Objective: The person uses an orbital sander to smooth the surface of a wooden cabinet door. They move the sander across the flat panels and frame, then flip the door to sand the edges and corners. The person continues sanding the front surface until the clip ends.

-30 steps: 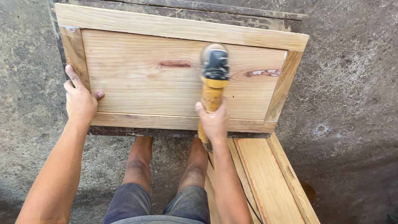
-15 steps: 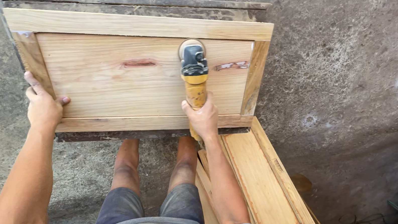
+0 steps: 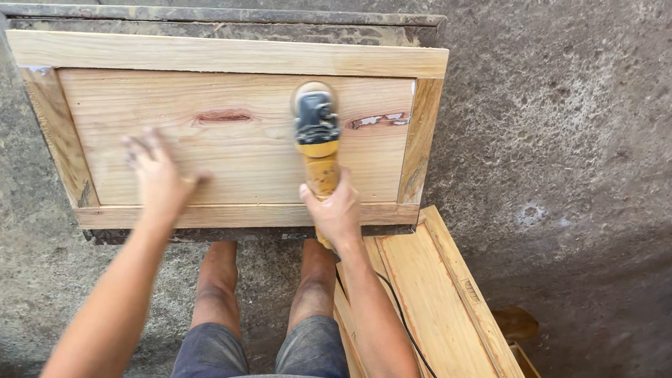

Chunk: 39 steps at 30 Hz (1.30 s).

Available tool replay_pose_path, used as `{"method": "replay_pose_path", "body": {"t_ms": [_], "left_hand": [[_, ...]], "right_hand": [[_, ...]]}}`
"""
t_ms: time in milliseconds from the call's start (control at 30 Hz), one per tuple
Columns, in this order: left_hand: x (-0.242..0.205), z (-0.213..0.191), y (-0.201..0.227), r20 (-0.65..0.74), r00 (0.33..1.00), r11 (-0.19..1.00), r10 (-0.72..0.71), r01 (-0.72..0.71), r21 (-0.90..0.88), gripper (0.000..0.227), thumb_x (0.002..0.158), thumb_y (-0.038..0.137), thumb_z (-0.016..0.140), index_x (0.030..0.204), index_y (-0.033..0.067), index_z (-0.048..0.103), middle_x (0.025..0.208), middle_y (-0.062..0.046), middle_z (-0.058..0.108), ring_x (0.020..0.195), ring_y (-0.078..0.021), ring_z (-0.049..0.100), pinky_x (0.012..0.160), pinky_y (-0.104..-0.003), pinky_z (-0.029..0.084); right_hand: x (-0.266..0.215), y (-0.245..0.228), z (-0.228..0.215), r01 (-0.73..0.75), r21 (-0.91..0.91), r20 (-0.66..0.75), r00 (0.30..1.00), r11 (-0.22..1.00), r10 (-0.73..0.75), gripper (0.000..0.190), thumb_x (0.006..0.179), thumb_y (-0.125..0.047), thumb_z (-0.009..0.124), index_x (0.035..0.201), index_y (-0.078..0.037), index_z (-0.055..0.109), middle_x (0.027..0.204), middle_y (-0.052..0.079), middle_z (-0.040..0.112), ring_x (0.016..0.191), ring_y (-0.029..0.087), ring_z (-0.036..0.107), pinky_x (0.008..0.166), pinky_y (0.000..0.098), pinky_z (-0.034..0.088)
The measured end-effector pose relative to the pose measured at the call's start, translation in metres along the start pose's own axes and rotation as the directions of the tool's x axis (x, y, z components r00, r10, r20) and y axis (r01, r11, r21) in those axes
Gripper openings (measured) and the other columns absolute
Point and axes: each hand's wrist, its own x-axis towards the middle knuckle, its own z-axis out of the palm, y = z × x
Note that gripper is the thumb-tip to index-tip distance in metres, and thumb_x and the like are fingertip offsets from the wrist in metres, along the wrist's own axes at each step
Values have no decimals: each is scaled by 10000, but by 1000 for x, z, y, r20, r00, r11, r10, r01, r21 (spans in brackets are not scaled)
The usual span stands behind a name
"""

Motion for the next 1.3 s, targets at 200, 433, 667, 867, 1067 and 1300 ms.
{"method": "replay_pose_path", "body": {"t_ms": [200, 433, 667, 867, 1067, 1300], "left_hand": [[-15, 11, 55, 54, 984, 962, -167, 175, -209, 1474, 637, 387, 939, 1644, -4, -65, 1597, -470, -170, 1453, -726, -46, 1237, -589, 193], [-9, 22, 45, 22, 992, 984, -124, 126, -128, 1517, 634, 406, 974, 1628, -56, -75, 1522, -546, -159, 1383, -789, -44, 1208, -711, 127], [-5, 21, 47, 1, 993, 992, -120, 120, -45, 1541, 623, 484, 960, 1612, -74, -82, 1512, -551, -139, 1399, -781, -16, 1227, -685, 143], [-7, 16, 54, 51, 983, 983, -177, 179, -49, 1504, 614, 478, 920, 1638, -26, -59, 1587, -508, -94, 1458, -719, 29, 1206, -589, 296], [-13, 4, 54, 25, 989, 989, -146, 146, -21, 1450, 653, 522, 890, 1631, 16, -54, 1587, -445, -57, 1425, -659, -6, 1139, -513, 347], [-47, -13, -4, -146, 970, 928, 195, -230, -291, 958, 888, 348, 827, 1622, 55, 285, 1575, -333, 316, 1412, -587, 373, 1104, -530, 464]], "right_hand": [[4, -4, -12, -57, -44, 67, 996, 997, 60, 635, 787, -369, 804, 1230, 1, 539, 1003, 230, 741, 942, 360, 758, 834, 447, 587], [15, 12, -60, -107, -49, -49, 993, 993, 104, 609, 784, -369, 805, 1224, -27, 559, 989, 212, 753, 939, 368, 751, 821, 457, 570], [11, 42, -77, -82, 28, -142, 986, 996, 85, 634, 781, -339, 819, 1244, 9, 559, 1030, 209, 752, 960, 338, 760, 847, 434, 582], [-1, 46, -47, -53, 46, -122, 991, 998, 59, 644, 781, -356, 816, 1249, 8, 565, 1035, 208, 755, 976, 333, 757, 864, 436, 573], [-24, 20, 13, -34, -64, -40, 999, 997, 31, 658, 772, -399, 819, 1229, 7, 575, 1030, 227, 750, 980, 357, 744, 857, 451, 565], [-45, -32, 118, 3, -116, 10, 1000, 993, -2, 646, 784, -414, 811, 1218, 12, 592, 1026, 230, 753, 976, 351, 753, 851, 446, 568]]}}
